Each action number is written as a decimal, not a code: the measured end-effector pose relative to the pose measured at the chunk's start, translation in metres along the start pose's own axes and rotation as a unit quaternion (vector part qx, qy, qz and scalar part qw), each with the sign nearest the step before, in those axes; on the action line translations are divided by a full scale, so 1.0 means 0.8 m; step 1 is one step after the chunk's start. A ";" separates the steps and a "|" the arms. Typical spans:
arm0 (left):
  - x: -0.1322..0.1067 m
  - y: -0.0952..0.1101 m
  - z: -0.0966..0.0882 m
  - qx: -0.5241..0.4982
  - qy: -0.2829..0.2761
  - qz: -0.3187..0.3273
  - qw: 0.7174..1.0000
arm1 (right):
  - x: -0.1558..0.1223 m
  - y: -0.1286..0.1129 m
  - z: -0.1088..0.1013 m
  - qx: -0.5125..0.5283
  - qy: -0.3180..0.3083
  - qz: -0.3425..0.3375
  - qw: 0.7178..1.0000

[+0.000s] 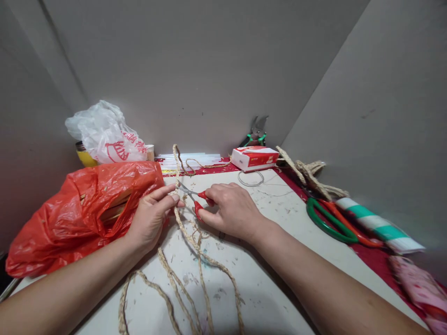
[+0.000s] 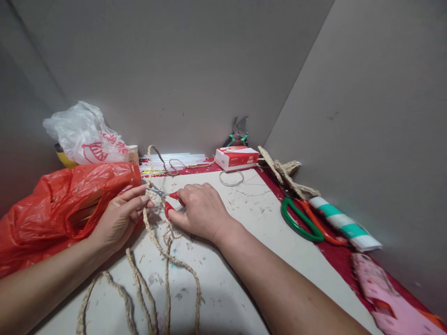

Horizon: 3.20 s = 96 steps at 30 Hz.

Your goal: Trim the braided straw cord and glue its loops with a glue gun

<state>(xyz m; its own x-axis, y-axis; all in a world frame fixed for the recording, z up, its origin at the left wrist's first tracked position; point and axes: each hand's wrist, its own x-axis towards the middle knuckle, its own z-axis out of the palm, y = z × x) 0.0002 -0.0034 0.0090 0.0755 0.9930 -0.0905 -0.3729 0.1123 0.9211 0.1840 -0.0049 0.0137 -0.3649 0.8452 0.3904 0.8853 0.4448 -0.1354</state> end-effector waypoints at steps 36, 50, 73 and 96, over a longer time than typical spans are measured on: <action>-0.004 0.004 0.002 0.014 -0.013 0.016 1.000 | 0.000 0.004 -0.001 0.009 -0.022 -0.047 0.999; -0.006 0.001 -0.001 0.022 -0.050 0.003 0.999 | 0.001 0.012 0.005 0.055 0.021 -0.014 0.998; 0.004 -0.008 -0.007 0.073 0.001 0.055 0.996 | 0.002 0.008 0.003 -0.003 -0.008 -0.004 1.000; 0.002 -0.006 -0.008 0.045 0.001 0.050 0.998 | 0.001 0.006 0.002 0.006 0.009 -0.031 0.999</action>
<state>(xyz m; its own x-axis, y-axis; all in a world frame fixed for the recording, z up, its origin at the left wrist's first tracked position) -0.0034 -0.0019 0.0017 0.0407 0.9992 0.0034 -0.2943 0.0087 0.9557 0.1878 -0.0017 0.0118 -0.4135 0.8108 0.4142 0.8578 0.4995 -0.1215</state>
